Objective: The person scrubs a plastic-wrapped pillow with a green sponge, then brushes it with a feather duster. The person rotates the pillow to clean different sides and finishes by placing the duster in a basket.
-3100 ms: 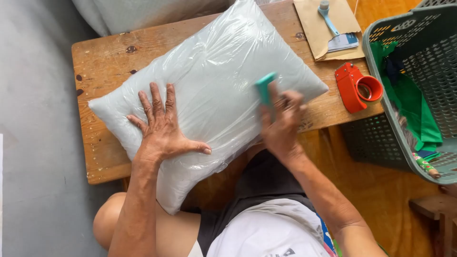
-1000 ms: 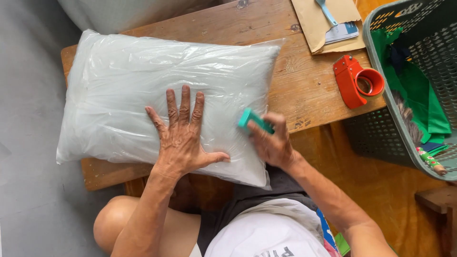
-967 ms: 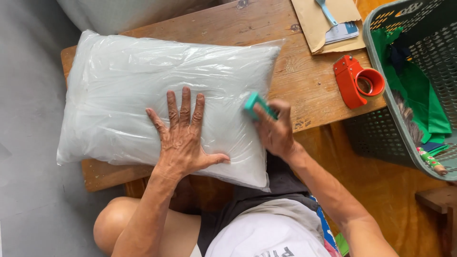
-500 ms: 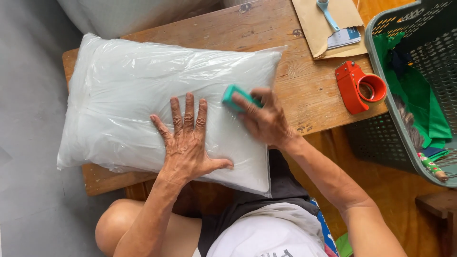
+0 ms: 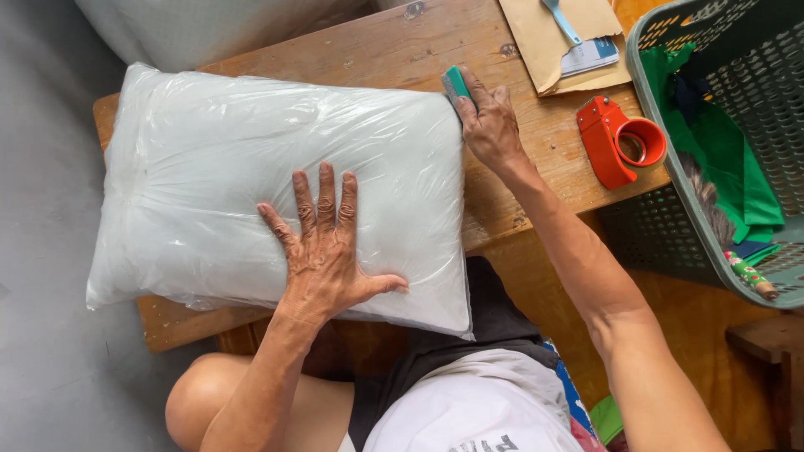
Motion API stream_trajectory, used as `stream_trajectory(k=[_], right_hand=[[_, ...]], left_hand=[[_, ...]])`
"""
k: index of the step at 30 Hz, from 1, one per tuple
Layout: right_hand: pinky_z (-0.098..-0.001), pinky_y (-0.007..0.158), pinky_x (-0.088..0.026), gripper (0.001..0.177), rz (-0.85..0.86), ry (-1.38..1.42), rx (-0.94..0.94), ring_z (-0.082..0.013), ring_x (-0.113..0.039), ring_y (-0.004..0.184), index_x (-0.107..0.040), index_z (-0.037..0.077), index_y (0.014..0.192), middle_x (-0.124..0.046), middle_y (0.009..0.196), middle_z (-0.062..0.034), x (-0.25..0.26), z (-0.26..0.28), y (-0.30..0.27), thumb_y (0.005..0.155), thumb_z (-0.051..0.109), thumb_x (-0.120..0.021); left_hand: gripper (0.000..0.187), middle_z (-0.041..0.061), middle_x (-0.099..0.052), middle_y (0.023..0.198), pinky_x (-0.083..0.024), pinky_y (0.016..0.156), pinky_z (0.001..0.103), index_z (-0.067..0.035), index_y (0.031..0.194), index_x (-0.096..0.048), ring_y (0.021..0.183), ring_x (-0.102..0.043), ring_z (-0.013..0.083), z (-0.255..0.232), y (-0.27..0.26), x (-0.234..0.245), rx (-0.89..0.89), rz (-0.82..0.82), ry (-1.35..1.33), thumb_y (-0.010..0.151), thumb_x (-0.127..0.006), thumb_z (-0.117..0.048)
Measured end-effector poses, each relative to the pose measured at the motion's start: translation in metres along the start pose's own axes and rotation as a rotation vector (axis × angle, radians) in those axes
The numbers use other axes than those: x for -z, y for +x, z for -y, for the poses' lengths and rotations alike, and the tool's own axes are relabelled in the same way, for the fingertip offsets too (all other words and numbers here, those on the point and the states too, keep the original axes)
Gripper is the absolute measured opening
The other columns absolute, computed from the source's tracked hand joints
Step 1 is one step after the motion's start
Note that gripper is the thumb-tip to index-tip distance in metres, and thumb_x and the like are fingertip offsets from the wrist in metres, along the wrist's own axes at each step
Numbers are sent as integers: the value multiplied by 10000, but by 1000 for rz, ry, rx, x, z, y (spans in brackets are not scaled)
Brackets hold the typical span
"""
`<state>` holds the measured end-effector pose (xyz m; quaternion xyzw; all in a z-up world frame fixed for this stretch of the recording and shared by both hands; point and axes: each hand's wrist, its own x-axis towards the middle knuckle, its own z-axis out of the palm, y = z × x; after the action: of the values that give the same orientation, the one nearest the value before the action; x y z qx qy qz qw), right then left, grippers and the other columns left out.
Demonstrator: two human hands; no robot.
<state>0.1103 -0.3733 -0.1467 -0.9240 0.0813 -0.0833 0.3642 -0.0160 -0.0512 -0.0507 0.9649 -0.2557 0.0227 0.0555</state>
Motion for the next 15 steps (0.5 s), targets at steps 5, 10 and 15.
stream_trajectory(k=[5,10,15], right_hand=[[-377,792,-638,578,-47,253,-191,-224,-575,989,-285,259,1612,-440,1157,-118,16,-14,22,1089,452,-438],[-493,1042,-586,603,-85,773,160,-249,-573,1183,-254,179,1630,-556,1219,-92,9,-29,-5,1113,244,-559],[-332,760,-623,504,234,701,225,-229,-601,928,-389,74,1485,-575,1100,-122,21,10,-120,991,44,-486]], left_hand=[[1763,157,160,1716,119,1054,846,-120,1658,74,1542,220,437,2,0,-1,5,9,10,409,-781,-1024],[1746,156,140,1721,130,1062,836,-125,1663,55,1550,203,433,2,2,1,8,-1,-9,409,-770,-1016],[1777,147,166,1718,140,1047,839,-134,1656,87,1542,227,429,3,4,3,29,40,-19,388,-800,-1006]])
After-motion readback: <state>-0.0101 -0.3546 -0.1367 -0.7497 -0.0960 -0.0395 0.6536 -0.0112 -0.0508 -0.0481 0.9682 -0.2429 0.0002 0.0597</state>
